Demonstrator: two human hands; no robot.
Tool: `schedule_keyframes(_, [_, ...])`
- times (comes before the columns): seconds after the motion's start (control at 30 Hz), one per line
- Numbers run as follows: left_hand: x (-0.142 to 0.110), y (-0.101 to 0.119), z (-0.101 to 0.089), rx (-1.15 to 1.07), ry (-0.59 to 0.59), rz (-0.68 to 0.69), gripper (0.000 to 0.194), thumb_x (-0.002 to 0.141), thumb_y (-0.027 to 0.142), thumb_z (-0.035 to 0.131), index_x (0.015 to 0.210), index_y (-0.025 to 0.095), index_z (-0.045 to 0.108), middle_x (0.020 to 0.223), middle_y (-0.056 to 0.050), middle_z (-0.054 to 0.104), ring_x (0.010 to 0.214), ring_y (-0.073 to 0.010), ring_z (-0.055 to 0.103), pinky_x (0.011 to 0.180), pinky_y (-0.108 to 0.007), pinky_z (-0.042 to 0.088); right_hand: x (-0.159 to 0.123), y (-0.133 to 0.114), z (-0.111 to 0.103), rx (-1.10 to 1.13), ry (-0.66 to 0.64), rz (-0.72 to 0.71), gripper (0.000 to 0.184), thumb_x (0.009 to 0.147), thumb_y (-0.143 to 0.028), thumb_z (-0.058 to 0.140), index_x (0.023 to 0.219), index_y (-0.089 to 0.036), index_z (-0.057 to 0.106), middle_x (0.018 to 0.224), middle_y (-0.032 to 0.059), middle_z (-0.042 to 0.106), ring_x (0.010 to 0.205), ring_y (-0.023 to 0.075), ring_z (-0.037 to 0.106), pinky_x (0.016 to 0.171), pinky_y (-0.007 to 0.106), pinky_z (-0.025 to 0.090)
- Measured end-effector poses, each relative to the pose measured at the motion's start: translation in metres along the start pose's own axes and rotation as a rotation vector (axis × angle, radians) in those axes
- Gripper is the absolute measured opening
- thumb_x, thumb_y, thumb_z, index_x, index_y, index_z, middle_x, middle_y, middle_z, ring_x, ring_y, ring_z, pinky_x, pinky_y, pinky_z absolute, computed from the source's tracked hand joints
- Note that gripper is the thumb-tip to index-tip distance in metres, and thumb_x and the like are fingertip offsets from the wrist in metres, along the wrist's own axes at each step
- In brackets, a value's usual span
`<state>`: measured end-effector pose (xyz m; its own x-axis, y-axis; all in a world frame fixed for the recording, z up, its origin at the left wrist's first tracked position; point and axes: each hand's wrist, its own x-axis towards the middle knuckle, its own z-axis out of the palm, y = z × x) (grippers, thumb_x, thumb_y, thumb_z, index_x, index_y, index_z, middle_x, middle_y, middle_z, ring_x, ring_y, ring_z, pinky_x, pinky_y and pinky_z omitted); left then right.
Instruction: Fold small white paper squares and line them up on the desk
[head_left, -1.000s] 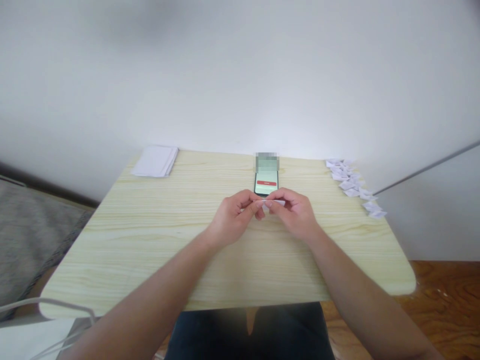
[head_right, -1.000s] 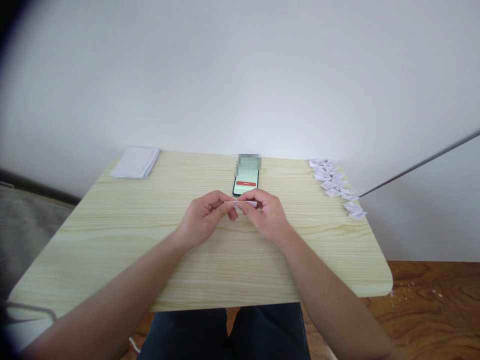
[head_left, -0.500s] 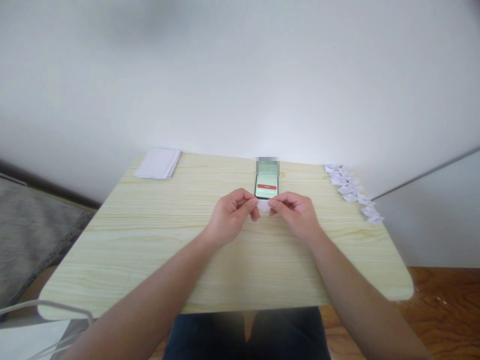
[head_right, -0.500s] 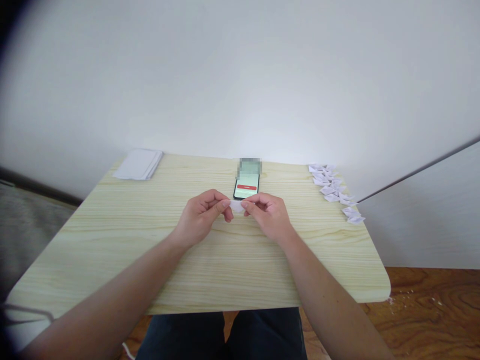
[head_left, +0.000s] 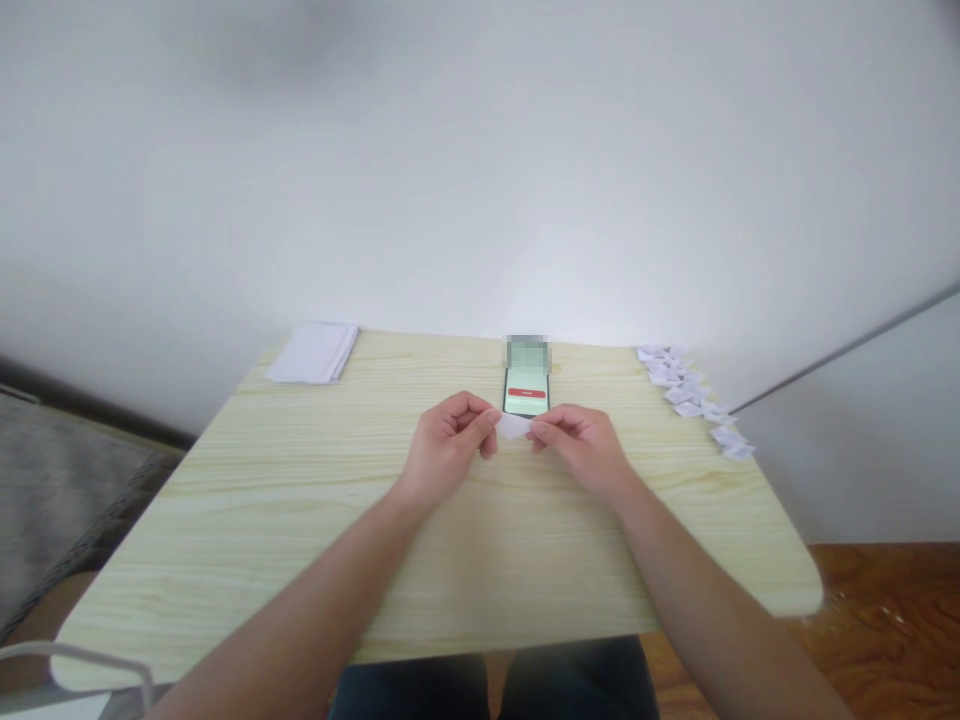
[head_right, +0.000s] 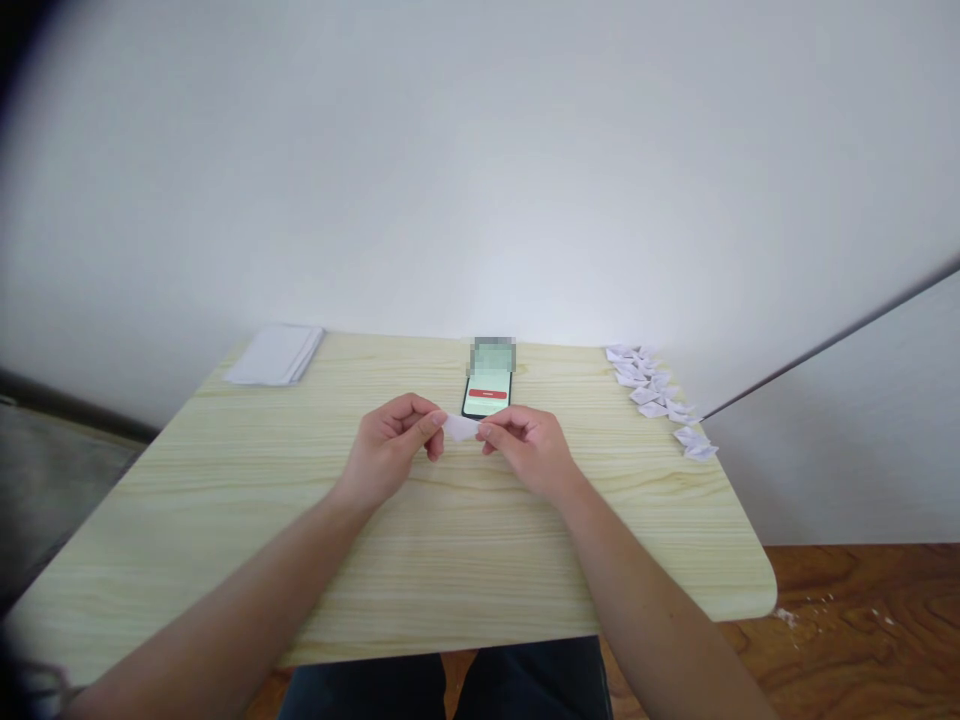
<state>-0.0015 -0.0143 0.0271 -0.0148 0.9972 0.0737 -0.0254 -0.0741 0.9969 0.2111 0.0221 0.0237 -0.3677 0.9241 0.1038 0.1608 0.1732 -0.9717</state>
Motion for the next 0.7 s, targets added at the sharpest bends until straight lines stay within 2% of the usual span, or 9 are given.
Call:
schedule_keyframes(0.2, [0.002, -0.003, -0.001, -0.005, 0.005, 0.03, 0.024, 0.09, 0.04, 0.069, 0.086, 0.017, 0.064, 0.063, 0.0, 0.063, 0.058, -0.0127, 0.056, 0.06, -0.026, 0.044, 0.0, -0.001, 0.001, 0.014, 0.006, 0.015, 0.023, 0.085, -0.042, 0.076, 0.085, -0.019, 0.077, 0.073, 0.0039, 0.076, 0.068, 0.017, 0.07, 0.068, 0.029, 0.055])
schedule_keyframes(0.33, [0.002, -0.001, 0.0, 0.04, 0.003, 0.034, 0.023, 0.084, 0.039, 0.075, 0.089, 0.017, 0.071, 0.07, -0.001, 0.065, 0.064, -0.0138, 0.055, 0.061, -0.026, 0.043, 0.001, -0.002, 0.001, 0.076, 0.014, 0.023, 0.021, 0.084, -0.04, 0.077, 0.084, -0.019, 0.076, 0.072, 0.0035, 0.076, 0.068, 0.0169, 0.07, 0.068, 0.03, 0.056])
schedule_keyframes(0.47, [0.0, 0.0, 0.002, 0.151, -0.032, 0.027, 0.024, 0.087, 0.04, 0.071, 0.081, 0.017, 0.071, 0.072, -0.001, 0.065, 0.068, -0.0143, 0.055, 0.061, -0.025, 0.04, 0.0, -0.002, 0.004, 0.096, 0.008, 0.029, 0.019, 0.084, -0.038, 0.077, 0.083, -0.019, 0.076, 0.071, 0.0028, 0.075, 0.067, 0.0169, 0.07, 0.068, 0.03, 0.057])
schedule_keyframes(0.57, [-0.002, -0.002, 0.003, 0.216, -0.038, 0.038, 0.026, 0.092, 0.041, 0.065, 0.08, 0.018, 0.066, 0.07, 0.0, 0.063, 0.066, -0.0138, 0.055, 0.061, -0.025, 0.04, -0.001, 0.0, 0.007, 0.044, 0.036, -0.042, 0.017, 0.086, -0.036, 0.075, 0.096, -0.022, 0.077, 0.083, 0.0037, 0.077, 0.076, 0.0181, 0.071, 0.071, 0.032, 0.058])
schedule_keyframes(0.63, [-0.003, -0.004, 0.004, 0.251, -0.055, 0.044, 0.026, 0.094, 0.042, 0.062, 0.081, 0.019, 0.064, 0.068, 0.0, 0.061, 0.063, -0.0134, 0.053, 0.06, -0.025, 0.039, -0.003, -0.001, 0.01, -0.026, 0.067, -0.138, 0.02, 0.088, -0.034, 0.073, 0.106, -0.026, 0.077, 0.099, 0.005, 0.077, 0.088, 0.0197, 0.071, 0.077, 0.034, 0.058])
schedule_keyframes(0.7, [-0.004, -0.006, 0.005, 0.268, -0.062, 0.046, 0.026, 0.093, 0.043, 0.062, 0.084, 0.019, 0.065, 0.066, 0.001, 0.06, 0.061, -0.0135, 0.052, 0.058, -0.025, 0.039, -0.004, -0.002, 0.012, -0.099, 0.086, -0.23, 0.02, 0.09, -0.031, 0.071, 0.108, -0.029, 0.077, 0.107, 0.0055, 0.075, 0.094, 0.0206, 0.07, 0.08, 0.035, 0.058])
